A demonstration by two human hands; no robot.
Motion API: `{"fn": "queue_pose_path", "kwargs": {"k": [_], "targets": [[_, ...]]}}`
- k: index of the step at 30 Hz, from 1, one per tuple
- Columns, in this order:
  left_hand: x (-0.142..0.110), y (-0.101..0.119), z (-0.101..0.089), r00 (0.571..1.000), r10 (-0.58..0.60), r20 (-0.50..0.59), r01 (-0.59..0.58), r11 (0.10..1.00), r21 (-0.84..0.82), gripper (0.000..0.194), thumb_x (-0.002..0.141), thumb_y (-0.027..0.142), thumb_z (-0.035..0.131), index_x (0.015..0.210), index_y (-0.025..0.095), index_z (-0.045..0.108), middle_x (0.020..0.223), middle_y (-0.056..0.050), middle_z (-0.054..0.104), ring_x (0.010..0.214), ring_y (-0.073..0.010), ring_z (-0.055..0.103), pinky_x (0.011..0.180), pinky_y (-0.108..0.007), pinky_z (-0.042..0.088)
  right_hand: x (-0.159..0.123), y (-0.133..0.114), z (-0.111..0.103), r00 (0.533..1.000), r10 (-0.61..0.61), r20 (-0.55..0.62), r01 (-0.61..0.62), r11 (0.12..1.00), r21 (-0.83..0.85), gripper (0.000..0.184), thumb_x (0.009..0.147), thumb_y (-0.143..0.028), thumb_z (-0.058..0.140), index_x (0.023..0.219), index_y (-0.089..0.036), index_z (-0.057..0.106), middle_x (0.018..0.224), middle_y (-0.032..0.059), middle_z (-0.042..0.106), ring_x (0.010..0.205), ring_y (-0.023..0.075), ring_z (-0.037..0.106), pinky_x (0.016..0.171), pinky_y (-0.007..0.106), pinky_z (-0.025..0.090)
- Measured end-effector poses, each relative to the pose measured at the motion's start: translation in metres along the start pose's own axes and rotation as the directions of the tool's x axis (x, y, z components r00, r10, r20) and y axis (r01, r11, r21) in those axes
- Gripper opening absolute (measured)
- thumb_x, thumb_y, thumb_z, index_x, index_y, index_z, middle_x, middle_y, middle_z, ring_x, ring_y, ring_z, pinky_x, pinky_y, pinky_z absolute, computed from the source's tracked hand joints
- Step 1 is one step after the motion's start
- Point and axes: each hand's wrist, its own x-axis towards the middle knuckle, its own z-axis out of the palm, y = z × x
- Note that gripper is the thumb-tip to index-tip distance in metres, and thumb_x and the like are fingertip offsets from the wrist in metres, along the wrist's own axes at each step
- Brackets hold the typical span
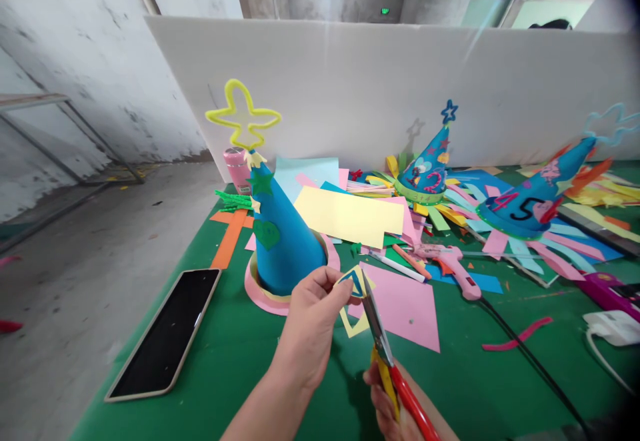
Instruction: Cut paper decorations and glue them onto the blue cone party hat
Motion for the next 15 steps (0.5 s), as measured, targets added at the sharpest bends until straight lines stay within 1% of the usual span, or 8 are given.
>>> {"fn": "queue_pose_path", "kwargs": {"k": [5, 11, 15], "targets": [[0.001, 0.001, -0.001, 1.000, -0.001, 0.007, 0.001, 1.000, 0.018, 0.014, 0.072, 0.021, 0.059, 0.062, 0.016, 0.052, 0.061, 0.002, 0.052, 0.062, -0.0107, 0.050, 0.065, -0.023, 0.039, 0.000, 0.001, -0.001, 1.000, 0.007, -0.008, -0.007, 1.000, 0.001, 0.032, 0.072, -0.053, 0.055, 0.080, -0.023, 0.062, 0.053, -0.0045, 0.050, 0.051, 0.0098, 0.056, 0.052, 0.021, 0.045], [0.000, 0.002, 0.000, 1.000, -0.008, -0.001, 0.008, 1.000, 0.027, 0.015, 0.070, 0.021, 0.061, 0.059, 0.016, 0.052, 0.059, 0.003, 0.050, 0.060, -0.0105, 0.049, 0.064, -0.023, 0.040, 0.012, 0.006, -0.003, 1.000, 0.016, 0.009, -0.016, 1.000, -0.018, 0.032, 0.068, -0.052, 0.060, 0.070, -0.021, 0.060, 0.048, -0.0067, 0.041, 0.037, 0.0061, 0.047, 0.039, 0.016, 0.038], [0.000, 0.002, 0.000, 1.000, -0.006, -0.009, 0.006, 0.999, 0.039, 0.016, 0.069, 0.022, 0.062, 0.058, 0.016, 0.051, 0.059, 0.002, 0.049, 0.060, -0.0106, 0.048, 0.063, -0.023, 0.041, 0.017, 0.010, -0.003, 1.000, 0.007, 0.018, -0.006, 1.000, -0.025, 0.031, 0.066, -0.051, 0.062, 0.068, -0.021, 0.059, 0.046, -0.0076, 0.039, 0.034, 0.0040, 0.042, 0.038, 0.015, 0.037]]}}
